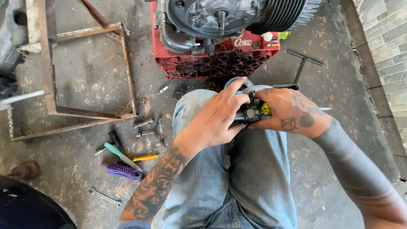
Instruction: Disassembling and inspecting a motorcycle carburetor using a screwdriver
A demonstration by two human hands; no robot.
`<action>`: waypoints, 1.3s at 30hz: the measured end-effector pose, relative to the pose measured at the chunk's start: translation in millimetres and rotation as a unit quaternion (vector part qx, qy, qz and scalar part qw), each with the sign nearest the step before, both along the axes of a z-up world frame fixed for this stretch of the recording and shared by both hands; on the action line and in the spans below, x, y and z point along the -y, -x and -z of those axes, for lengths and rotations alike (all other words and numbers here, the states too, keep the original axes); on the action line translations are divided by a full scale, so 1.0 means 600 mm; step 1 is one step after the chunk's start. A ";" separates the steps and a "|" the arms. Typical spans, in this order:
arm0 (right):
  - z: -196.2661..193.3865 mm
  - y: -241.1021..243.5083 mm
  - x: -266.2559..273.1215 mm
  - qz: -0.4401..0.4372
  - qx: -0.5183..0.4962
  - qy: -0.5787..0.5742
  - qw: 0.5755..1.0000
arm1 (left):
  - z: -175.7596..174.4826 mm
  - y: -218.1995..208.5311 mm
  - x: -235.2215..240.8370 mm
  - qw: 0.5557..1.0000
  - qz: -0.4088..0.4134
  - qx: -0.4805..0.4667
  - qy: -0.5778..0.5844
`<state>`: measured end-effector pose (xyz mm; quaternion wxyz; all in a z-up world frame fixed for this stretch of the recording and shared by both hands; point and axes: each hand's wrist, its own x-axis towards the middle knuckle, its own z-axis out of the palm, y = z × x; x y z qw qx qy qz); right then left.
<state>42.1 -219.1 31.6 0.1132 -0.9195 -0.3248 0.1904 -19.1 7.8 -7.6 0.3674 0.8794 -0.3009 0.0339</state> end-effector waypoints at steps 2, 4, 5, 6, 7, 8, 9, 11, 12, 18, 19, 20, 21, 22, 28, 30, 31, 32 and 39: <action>-0.028 -0.003 0.005 0.003 -0.041 -0.020 0.999 | -0.004 0.003 0.004 1.000 0.006 0.003 0.023; -0.051 -0.007 0.023 0.055 -0.074 -0.059 0.994 | -0.002 0.007 0.010 0.998 -0.028 0.058 0.022; -0.059 -0.009 0.046 0.057 -0.073 -0.059 0.994 | -0.001 0.008 0.014 0.998 -0.027 0.059 0.022; -0.068 -0.010 0.068 0.079 -0.084 -0.121 0.986 | 0.000 0.009 0.018 0.997 -0.042 0.068 0.013; -0.077 -0.012 0.090 0.101 -0.095 -0.182 0.974 | 0.000 0.011 0.021 0.995 -0.059 0.078 0.003; -0.079 -0.012 0.128 0.101 -0.095 -0.181 0.974 | -0.008 0.014 0.023 0.995 -0.059 0.078 0.004; -0.080 -0.011 0.166 0.112 -0.111 -0.286 0.945 | -0.017 0.017 0.024 0.991 -0.062 0.105 0.058; -0.061 -0.028 0.243 0.125 -0.127 -0.388 0.904 | -0.043 0.021 0.030 0.983 -0.062 0.130 0.113; -0.042 -0.045 0.281 0.045 -0.144 -0.445 0.883 | -0.062 0.021 0.035 0.980 -0.042 0.124 0.148; -0.098 0.044 0.190 0.159 -0.113 -0.581 0.790 | -0.097 0.012 0.084 0.979 0.047 0.098 0.170; -0.114 0.052 0.154 0.173 -0.070 -0.570 0.800 | -0.096 0.010 0.092 0.981 0.045 0.103 0.156; -0.113 0.056 0.142 0.172 -0.071 -0.570 0.800 | -0.091 0.008 0.088 0.982 0.044 0.103 0.155; -0.112 0.059 0.130 0.149 -0.062 -0.600 0.784 | -0.086 0.004 0.084 0.983 0.034 0.096 0.154; -0.110 0.063 0.117 0.127 -0.053 -0.628 0.766 | -0.082 0.001 0.079 0.984 0.025 0.089 0.154; -0.095 0.043 0.003 0.074 -0.102 -0.696 0.706 | -0.054 -0.012 0.068 0.980 0.045 0.110 0.157; -0.093 0.045 -0.012 0.062 -0.064 -0.696 0.712 | -0.064 -0.004 0.051 0.979 0.029 0.112 0.166; -0.093 0.045 -0.020 0.053 -0.021 -0.695 0.717 | -0.071 -0.002 0.043 0.978 0.017 0.114 0.176; -0.091 0.043 -0.021 0.052 -0.018 -0.696 0.716 | -0.069 0.003 0.040 0.977 0.018 0.117 0.175; -0.066 0.035 -0.007 0.140 -0.008 -0.760 0.635 | -0.017 0.024 0.048 0.981 -0.068 0.127 0.128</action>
